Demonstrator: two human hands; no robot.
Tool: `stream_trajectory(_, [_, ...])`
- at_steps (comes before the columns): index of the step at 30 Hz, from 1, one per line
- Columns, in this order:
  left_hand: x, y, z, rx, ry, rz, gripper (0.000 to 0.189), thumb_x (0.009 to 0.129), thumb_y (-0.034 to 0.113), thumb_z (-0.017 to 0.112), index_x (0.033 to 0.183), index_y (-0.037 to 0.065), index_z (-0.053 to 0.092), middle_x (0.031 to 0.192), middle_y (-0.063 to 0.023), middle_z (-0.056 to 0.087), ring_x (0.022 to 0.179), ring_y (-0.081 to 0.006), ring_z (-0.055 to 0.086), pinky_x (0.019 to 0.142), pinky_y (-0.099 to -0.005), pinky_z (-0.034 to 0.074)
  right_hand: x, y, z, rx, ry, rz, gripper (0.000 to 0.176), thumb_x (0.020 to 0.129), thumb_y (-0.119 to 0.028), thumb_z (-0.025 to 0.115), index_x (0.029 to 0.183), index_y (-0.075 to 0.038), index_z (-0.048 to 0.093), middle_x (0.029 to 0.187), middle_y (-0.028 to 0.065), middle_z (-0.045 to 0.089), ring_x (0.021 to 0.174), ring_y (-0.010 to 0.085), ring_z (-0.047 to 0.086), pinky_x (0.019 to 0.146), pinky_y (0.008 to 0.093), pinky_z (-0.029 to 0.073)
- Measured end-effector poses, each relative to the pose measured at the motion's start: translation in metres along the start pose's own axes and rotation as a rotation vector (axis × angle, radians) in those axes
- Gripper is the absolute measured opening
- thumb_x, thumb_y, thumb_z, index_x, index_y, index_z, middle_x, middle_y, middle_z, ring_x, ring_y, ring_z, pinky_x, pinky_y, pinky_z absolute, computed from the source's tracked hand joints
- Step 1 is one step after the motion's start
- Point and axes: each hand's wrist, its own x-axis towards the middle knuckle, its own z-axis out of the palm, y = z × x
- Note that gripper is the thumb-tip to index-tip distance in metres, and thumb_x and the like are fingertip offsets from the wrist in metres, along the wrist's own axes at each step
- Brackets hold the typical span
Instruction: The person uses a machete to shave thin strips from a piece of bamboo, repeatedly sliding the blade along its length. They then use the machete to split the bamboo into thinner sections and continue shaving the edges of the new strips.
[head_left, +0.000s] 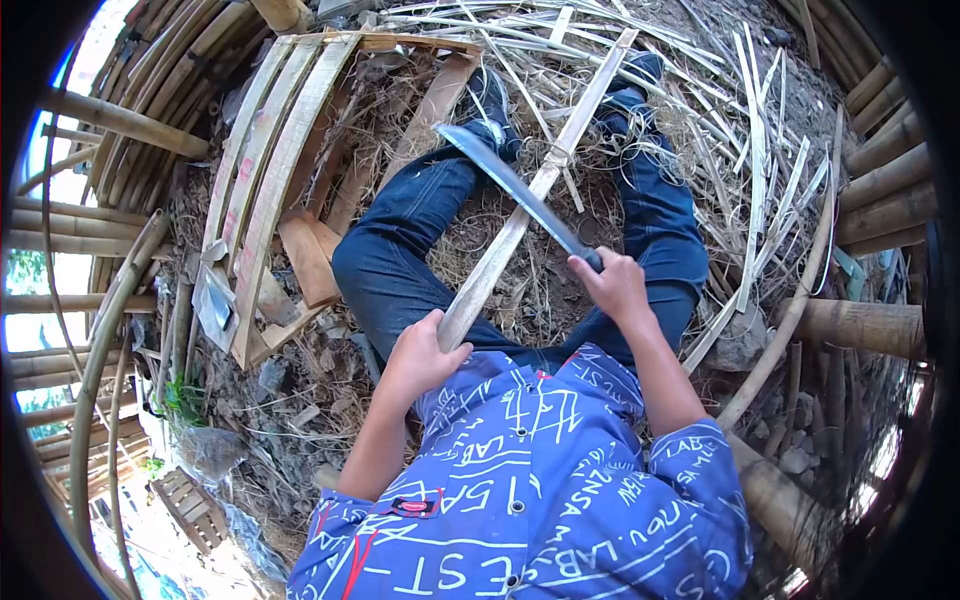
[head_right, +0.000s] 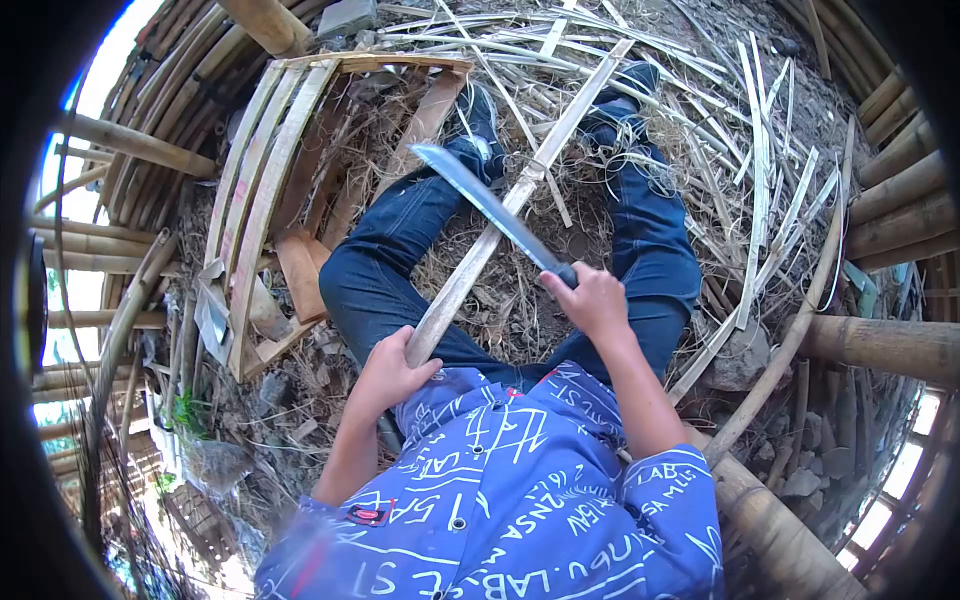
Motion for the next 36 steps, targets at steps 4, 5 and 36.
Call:
stream_trajectory(4, [0.003,0.02,-0.003,0.074,0.018,-0.054,0.042,0.071,0.029,0.076,0.089,-0.005,0.058,0.079,-0.0274,0.063,0.078,-0.0426,0.063,0.071,-0.0453,0.049,-0.037,-0.035,0.008,0.204,-0.14,-0.042,0.06,0.083,-0.063,0.06,0.074,-0.004,0.064,0.065,0.0217,0.063,0.068,0.0412,0.065,0.063,0.05,0.05])
stream_trajectory(5, [0.003,0.023,-0.003,0.131,0.016,-0.09,0.046,0.071,0.032,0.075,0.093,-0.006,0.06,0.084,-0.0289,0.066,0.084,-0.0433,0.065,0.076,-0.0472,0.051,-0.045,-0.043,0.011,0.247,-0.163,-0.062,0.059,0.083,-0.063,0.06,0.075,-0.004,0.065,0.065,0.0218,0.063,0.068,0.041,0.065,0.063,0.0502,0.05])
stream_trajectory(36, [-0.012,0.03,-0.002,0.004,0.057,-0.066,0.033,0.065,0.012,0.068,0.086,-0.008,0.053,0.073,-0.0319,0.058,0.077,-0.0484,0.061,0.064,-0.0449,0.048,-0.005,-0.03,0.014,-0.131,-0.116,-0.192,0.061,0.083,-0.066,0.056,0.076,-0.006,0.059,0.067,0.0214,0.064,0.068,0.0425,0.064,0.061,0.0525,0.049])
